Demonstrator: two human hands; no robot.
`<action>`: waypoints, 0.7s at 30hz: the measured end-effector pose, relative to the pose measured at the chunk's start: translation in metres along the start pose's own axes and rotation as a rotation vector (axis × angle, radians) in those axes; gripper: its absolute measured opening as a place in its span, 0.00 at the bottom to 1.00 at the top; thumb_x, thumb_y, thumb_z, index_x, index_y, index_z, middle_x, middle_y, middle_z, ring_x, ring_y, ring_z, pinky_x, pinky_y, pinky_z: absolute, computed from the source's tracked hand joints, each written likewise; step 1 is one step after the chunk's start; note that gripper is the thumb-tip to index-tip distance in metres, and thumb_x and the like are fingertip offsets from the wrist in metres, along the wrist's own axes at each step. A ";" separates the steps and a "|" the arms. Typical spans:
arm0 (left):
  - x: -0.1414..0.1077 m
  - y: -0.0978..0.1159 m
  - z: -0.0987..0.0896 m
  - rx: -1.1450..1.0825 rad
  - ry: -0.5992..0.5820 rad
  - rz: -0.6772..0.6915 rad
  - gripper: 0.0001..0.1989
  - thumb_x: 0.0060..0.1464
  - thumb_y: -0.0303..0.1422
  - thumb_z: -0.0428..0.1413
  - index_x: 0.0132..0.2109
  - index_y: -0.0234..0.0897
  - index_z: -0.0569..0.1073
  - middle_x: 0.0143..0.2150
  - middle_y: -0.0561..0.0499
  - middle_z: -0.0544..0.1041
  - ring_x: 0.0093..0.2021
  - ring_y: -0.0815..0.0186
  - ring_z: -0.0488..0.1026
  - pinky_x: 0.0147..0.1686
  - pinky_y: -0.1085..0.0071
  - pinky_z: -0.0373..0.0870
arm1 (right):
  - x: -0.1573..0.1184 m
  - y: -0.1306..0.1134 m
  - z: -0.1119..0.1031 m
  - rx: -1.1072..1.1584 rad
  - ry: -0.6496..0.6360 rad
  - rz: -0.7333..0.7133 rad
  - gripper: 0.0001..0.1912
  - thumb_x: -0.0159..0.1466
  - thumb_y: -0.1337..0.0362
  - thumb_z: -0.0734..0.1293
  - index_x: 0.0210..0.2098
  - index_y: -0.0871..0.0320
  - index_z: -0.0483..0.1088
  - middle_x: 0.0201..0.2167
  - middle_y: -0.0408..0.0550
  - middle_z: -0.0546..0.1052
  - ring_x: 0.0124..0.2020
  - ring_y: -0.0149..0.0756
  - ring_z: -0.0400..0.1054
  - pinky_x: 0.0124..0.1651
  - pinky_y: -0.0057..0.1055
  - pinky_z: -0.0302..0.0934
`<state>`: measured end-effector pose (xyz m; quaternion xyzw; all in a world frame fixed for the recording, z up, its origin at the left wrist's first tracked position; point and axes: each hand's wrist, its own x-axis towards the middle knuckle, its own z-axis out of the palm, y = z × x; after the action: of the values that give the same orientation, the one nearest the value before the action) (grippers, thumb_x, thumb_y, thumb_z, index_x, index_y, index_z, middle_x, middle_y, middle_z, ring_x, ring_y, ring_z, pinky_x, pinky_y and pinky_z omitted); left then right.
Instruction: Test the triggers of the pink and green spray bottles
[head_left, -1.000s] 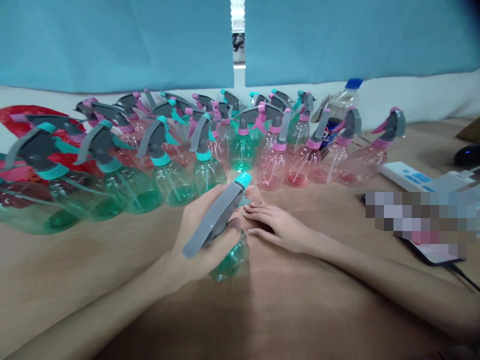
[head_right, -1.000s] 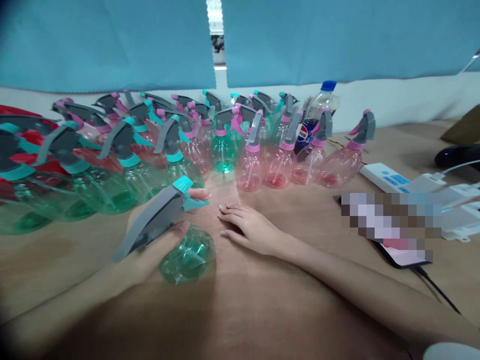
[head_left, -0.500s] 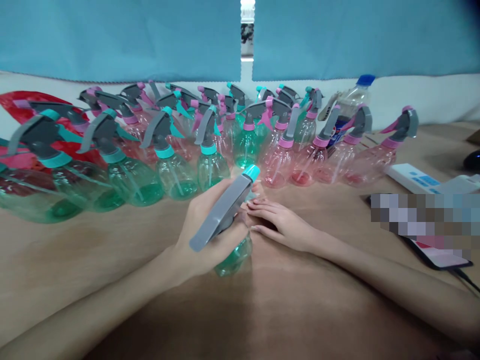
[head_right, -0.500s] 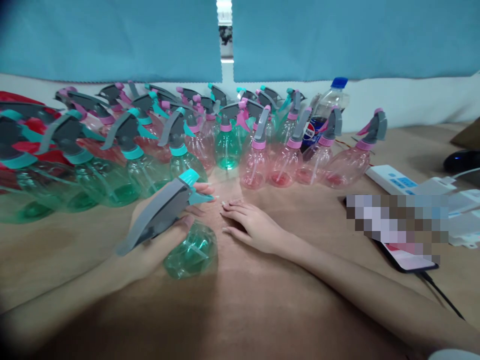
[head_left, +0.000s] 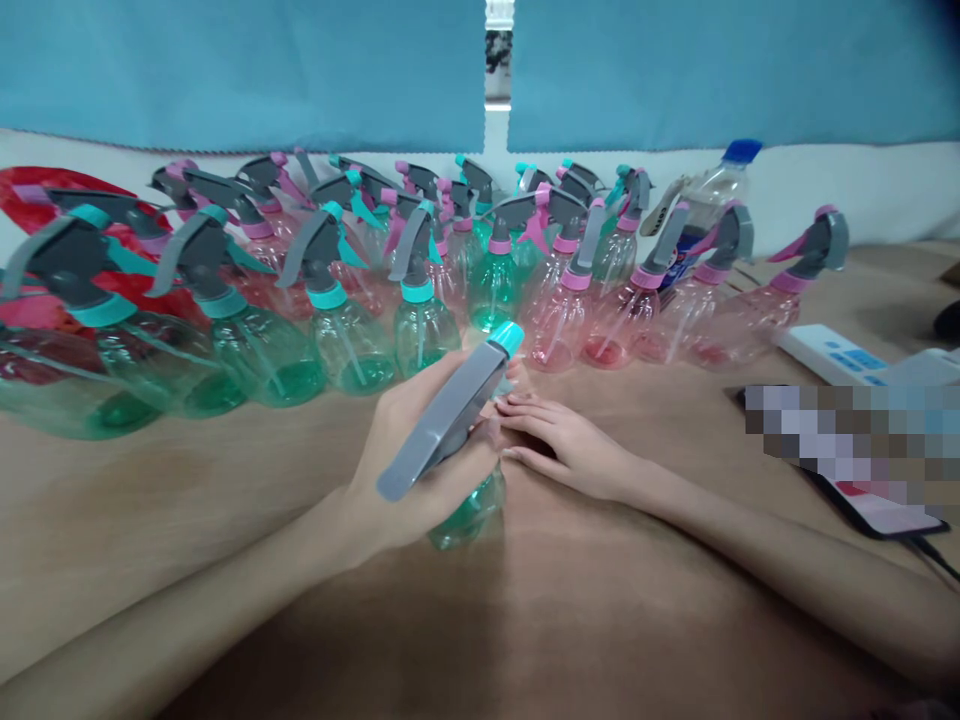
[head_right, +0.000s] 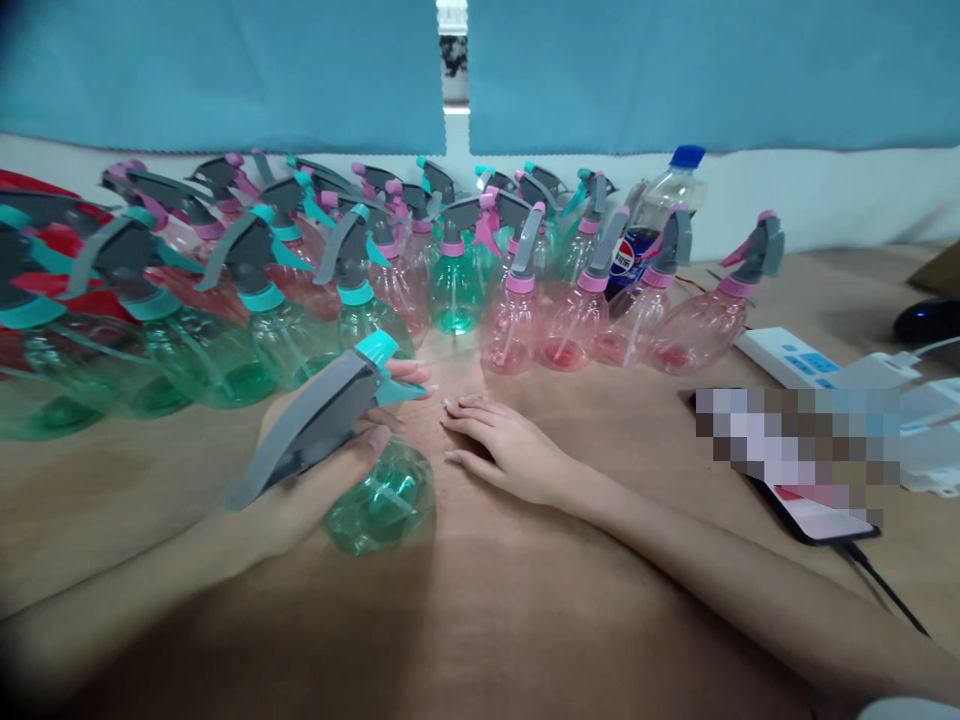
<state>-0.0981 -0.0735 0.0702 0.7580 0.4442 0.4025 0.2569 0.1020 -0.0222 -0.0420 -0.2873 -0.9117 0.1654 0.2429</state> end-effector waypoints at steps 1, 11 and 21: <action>0.000 0.000 0.000 0.000 -0.001 -0.004 0.06 0.50 0.29 0.52 0.38 0.38 0.67 0.30 0.54 0.70 0.30 0.66 0.71 0.32 0.69 0.69 | 0.000 0.000 0.000 0.001 0.000 -0.003 0.19 0.69 0.57 0.60 0.56 0.56 0.67 0.58 0.54 0.72 0.62 0.43 0.62 0.63 0.49 0.57; -0.001 0.004 0.001 0.009 0.030 -0.034 0.05 0.49 0.28 0.53 0.36 0.38 0.67 0.27 0.57 0.66 0.25 0.71 0.64 0.28 0.73 0.65 | 0.000 0.000 0.000 -0.005 -0.002 -0.003 0.19 0.69 0.56 0.60 0.56 0.57 0.67 0.58 0.54 0.72 0.63 0.43 0.61 0.64 0.49 0.57; -0.003 -0.011 0.010 0.071 0.084 0.064 0.12 0.50 0.25 0.55 0.44 0.39 0.68 0.33 0.55 0.75 0.33 0.68 0.75 0.35 0.72 0.73 | 0.000 0.000 0.000 -0.004 0.004 -0.011 0.18 0.69 0.57 0.60 0.55 0.59 0.68 0.58 0.55 0.71 0.63 0.43 0.61 0.64 0.48 0.56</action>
<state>-0.0962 -0.0712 0.0552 0.7628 0.4440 0.4263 0.1980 0.1024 -0.0223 -0.0422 -0.2828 -0.9131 0.1617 0.2451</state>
